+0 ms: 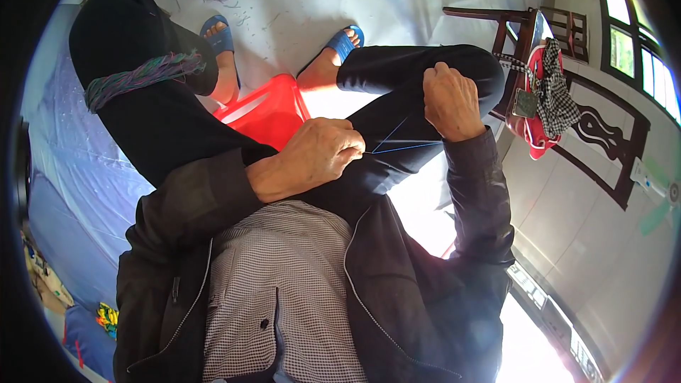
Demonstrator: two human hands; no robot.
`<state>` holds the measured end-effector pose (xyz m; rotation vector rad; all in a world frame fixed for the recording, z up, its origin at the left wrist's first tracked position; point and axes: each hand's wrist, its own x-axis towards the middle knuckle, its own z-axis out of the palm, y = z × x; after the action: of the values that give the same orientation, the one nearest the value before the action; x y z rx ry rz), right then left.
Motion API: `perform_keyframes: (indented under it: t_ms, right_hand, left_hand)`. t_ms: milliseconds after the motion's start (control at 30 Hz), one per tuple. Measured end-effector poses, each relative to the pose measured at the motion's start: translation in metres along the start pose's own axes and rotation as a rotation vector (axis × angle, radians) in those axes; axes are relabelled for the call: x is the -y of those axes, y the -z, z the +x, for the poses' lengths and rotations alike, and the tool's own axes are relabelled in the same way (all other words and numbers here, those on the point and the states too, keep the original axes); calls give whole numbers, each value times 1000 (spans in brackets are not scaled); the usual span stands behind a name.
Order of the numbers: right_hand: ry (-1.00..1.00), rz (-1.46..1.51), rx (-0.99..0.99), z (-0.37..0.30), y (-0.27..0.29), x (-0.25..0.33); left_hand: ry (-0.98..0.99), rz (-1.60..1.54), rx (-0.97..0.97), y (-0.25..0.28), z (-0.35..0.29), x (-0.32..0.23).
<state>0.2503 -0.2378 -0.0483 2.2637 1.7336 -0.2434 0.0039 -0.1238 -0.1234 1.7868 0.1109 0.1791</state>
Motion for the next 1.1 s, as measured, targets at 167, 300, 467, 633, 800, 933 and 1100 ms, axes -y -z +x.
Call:
perform_keyframes:
  t_ms: [167, 300, 467, 633, 800, 933, 1100]
  right_hand:
    - [-60, 362, -113, -4, 14, -5]
    - [-242, 675, -153, -8, 20, -7]
    - [-306, 793, -176, -14, 20, -13]
    - [-383, 1078, -268, -17, 18, -18]
    - [-400, 1198, -493, -19, 46, -36]
    - [-410, 1296, -764, -17, 78, -67]
    - [-293, 1627, -969, -50, 106, -166]
  left_hand:
    - [7, 4, -26, 3, -1, 0]
    - [22, 33, -52, 6, -3, 0]
    - [32, 13, -70, 8, -3, 1]
    - [59, 5, -77, 15, -4, -4]
    - [62, -41, -184, 34, -3, -14]
    - [33, 177, -251, 67, -9, -16]
    - [49, 266, -371, 97, -11, -16]
